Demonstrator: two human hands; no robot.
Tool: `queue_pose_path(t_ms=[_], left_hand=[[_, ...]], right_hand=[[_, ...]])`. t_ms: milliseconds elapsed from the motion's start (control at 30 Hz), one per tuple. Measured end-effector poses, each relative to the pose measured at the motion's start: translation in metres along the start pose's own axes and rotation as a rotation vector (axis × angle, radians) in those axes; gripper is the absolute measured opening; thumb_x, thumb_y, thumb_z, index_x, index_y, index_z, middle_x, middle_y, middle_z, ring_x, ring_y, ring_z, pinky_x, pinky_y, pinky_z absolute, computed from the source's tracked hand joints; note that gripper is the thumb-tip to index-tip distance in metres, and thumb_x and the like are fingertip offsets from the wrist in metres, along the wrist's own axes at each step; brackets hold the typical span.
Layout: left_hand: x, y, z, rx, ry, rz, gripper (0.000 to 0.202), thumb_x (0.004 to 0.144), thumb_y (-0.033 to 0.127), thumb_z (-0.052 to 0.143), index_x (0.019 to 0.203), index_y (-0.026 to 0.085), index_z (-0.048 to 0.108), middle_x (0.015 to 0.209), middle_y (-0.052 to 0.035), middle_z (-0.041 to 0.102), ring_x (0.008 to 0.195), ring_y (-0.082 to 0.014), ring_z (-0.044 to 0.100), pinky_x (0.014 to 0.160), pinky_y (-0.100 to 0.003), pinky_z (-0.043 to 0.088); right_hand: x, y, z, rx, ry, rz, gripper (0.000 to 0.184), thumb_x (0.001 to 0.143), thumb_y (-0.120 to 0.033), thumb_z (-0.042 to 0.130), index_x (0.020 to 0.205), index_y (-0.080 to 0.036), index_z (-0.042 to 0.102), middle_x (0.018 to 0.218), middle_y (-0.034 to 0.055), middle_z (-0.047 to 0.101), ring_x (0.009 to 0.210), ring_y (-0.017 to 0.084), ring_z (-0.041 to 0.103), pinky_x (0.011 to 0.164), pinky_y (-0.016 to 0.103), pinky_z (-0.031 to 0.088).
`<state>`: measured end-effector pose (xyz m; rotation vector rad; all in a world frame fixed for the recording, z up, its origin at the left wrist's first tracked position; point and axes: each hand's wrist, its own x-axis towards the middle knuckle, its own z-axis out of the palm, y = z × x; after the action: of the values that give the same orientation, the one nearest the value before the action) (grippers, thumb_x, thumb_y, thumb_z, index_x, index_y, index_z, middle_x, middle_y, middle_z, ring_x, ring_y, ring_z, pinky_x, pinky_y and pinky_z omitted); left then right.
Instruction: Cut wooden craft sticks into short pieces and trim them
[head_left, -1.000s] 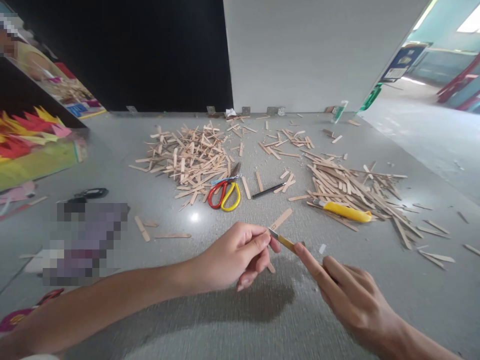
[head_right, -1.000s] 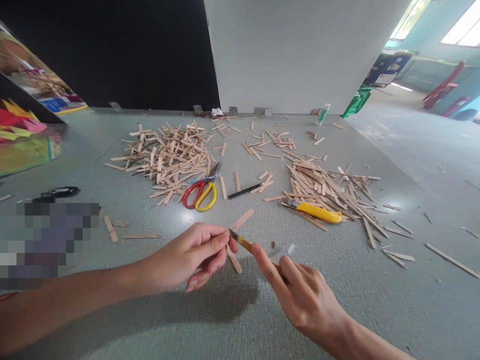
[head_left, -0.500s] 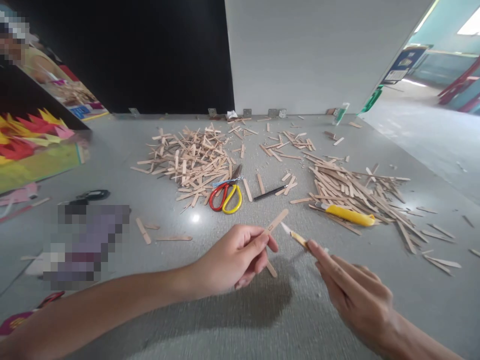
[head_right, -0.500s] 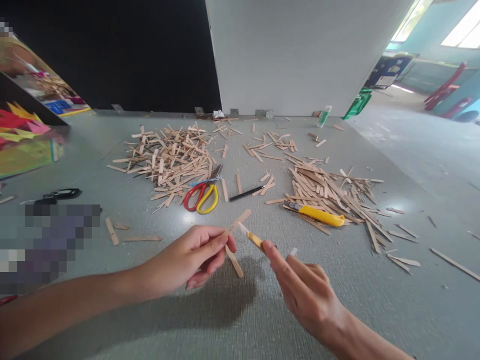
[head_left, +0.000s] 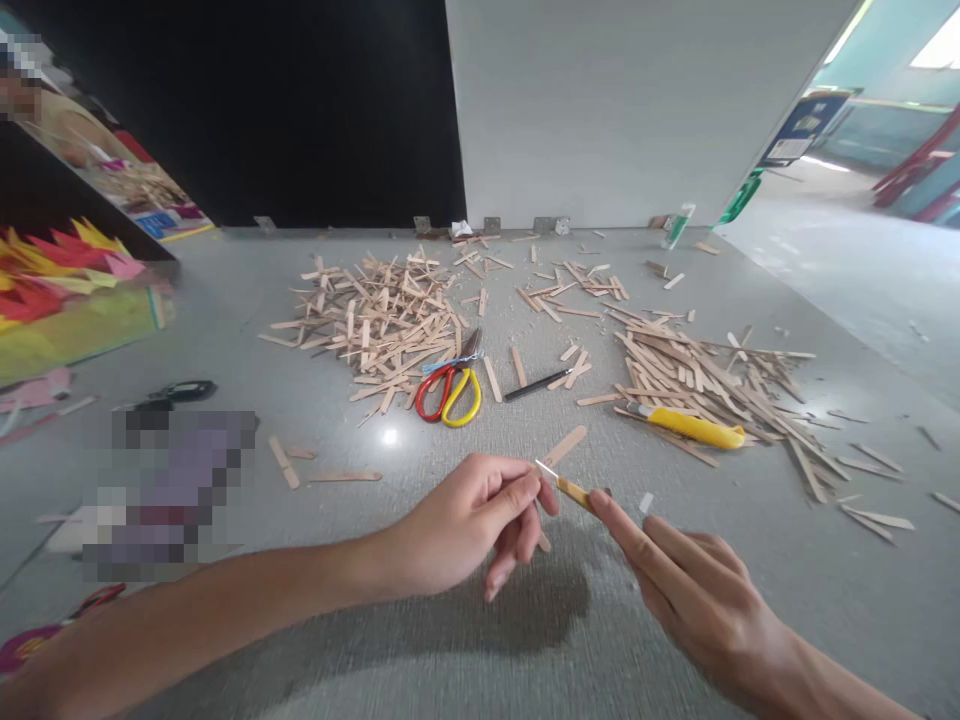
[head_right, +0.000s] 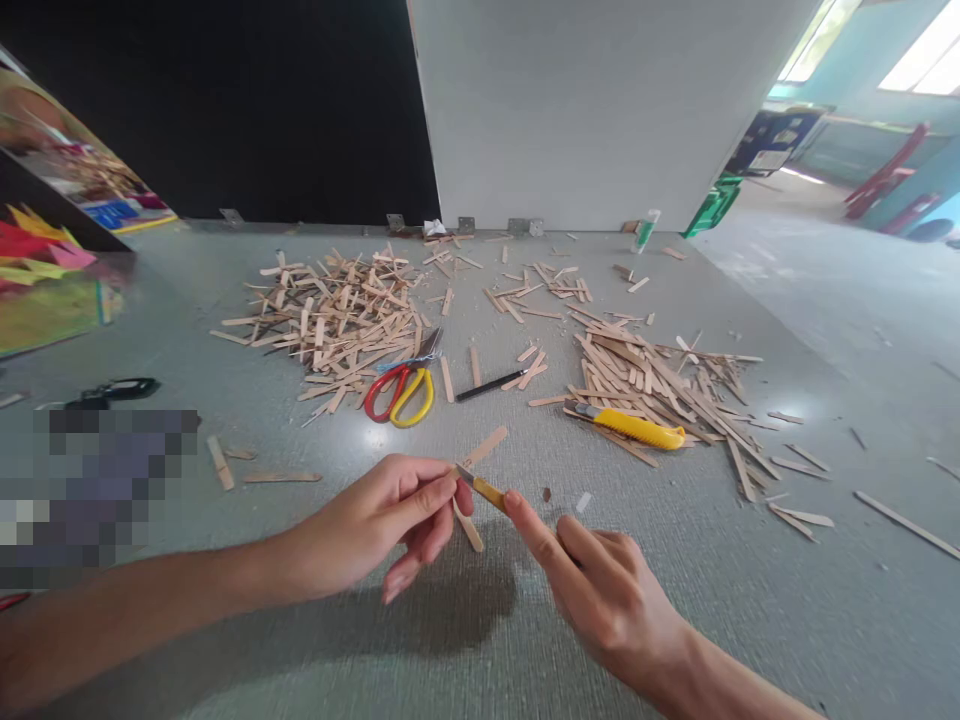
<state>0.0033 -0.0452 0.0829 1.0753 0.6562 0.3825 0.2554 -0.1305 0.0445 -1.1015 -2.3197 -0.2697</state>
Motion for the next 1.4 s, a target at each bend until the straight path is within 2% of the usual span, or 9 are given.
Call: queue_pose_path(t_ms=[400,600,733,833,933,1033,1200,1300,1400], left_hand=[[0.018,-0.005,-0.011,-0.095,0.019,0.003,0.034,0.101,0.050,0.070,0.091,0.018,0.063,0.059,0.0067,0.055,0.036,-0.0056,0.041,0.036,-0.018,0.036],[0.008,-0.006,-0.007,-0.068,-0.103,-0.043,0.044,0.100,0.059,0.070,0.088,0.018,0.062,0.060,0.0052,0.057,0.039,-0.0065,0.044,0.040,-0.019,0.042],[0.005,-0.004,-0.006,-0.080,-0.104,-0.011,0.035,0.103,0.054,0.065,0.106,0.019,0.059,0.069,0.0009,0.069,0.045,-0.0107,0.056,0.050,-0.024,0.052],[0.011,-0.007,-0.009,-0.132,-0.041,0.021,0.030,0.100,0.038,0.067,0.119,0.022,0.052,0.080,-0.0042,0.079,0.061,-0.0169,0.071,0.065,-0.030,0.057],[0.021,-0.012,-0.015,-0.173,0.060,0.018,0.022,0.097,0.037,0.069,0.104,0.021,0.055,0.088,-0.0073,0.080,0.073,-0.0200,0.076,0.073,-0.033,0.056],[0.029,-0.018,-0.021,-0.166,0.179,0.037,0.038,0.100,0.053,0.067,0.088,0.019,0.060,0.091,-0.0082,0.078,0.076,-0.0204,0.074,0.078,-0.035,0.056],[0.033,-0.023,-0.028,0.063,0.309,0.089,0.033,0.098,0.048,0.071,0.088,0.017,0.070,0.083,-0.0042,0.072,0.073,-0.0154,0.063,0.069,-0.028,0.045],[0.033,-0.021,-0.027,0.062,0.313,0.076,0.023,0.095,0.039,0.075,0.097,0.019,0.064,0.079,-0.0004,0.070,0.068,-0.0141,0.059,0.064,-0.027,0.042],[0.033,-0.019,-0.027,-0.002,0.247,0.070,0.028,0.089,0.038,0.080,0.090,0.021,0.057,0.083,-0.0019,0.072,0.079,-0.0174,0.069,0.074,-0.030,0.051]], right_hand=[[0.014,0.014,0.004,-0.178,0.000,-0.081,0.068,0.113,-0.002,0.032,0.176,-0.008,0.007,0.062,-0.0062,0.052,0.040,0.011,0.041,0.040,0.026,0.037],[0.014,0.058,0.002,-0.271,0.124,0.202,0.064,0.112,-0.009,0.040,0.175,-0.020,0.031,0.069,-0.0001,0.073,0.043,0.012,0.057,0.040,0.021,0.043],[0.014,0.052,0.008,-0.128,0.137,0.301,0.045,0.113,-0.019,0.046,0.155,-0.014,0.061,0.094,0.0090,0.085,0.064,0.014,0.076,0.057,0.020,0.057],[0.017,0.038,0.013,-0.005,0.091,0.394,0.035,0.115,-0.025,0.043,0.135,-0.012,0.068,0.068,0.0004,0.076,0.045,0.011,0.066,0.047,0.017,0.050],[0.021,0.031,0.013,0.113,0.080,0.428,0.028,0.113,-0.025,0.041,0.116,-0.016,0.067,0.065,-0.0014,0.072,0.046,0.011,0.064,0.049,0.016,0.050],[0.024,0.030,0.012,0.239,0.063,0.403,0.021,0.109,-0.022,0.045,0.105,-0.018,0.065,0.065,-0.0023,0.071,0.046,0.010,0.062,0.049,0.016,0.049],[0.019,0.027,0.016,0.377,-0.021,0.319,0.027,0.109,-0.020,0.047,0.118,-0.013,0.072,0.059,-0.0048,0.066,0.036,0.007,0.047,0.042,0.016,0.041],[0.015,0.029,0.020,0.430,-0.048,0.257,0.034,0.110,-0.017,0.047,0.130,-0.012,0.074,0.072,0.0019,0.076,0.044,0.009,0.056,0.051,0.017,0.049],[0.013,0.032,0.022,0.467,-0.095,0.206,0.038,0.112,-0.018,0.046,0.138,-0.012,0.074,0.080,0.0060,0.078,0.058,0.012,0.068,0.059,0.019,0.054]])
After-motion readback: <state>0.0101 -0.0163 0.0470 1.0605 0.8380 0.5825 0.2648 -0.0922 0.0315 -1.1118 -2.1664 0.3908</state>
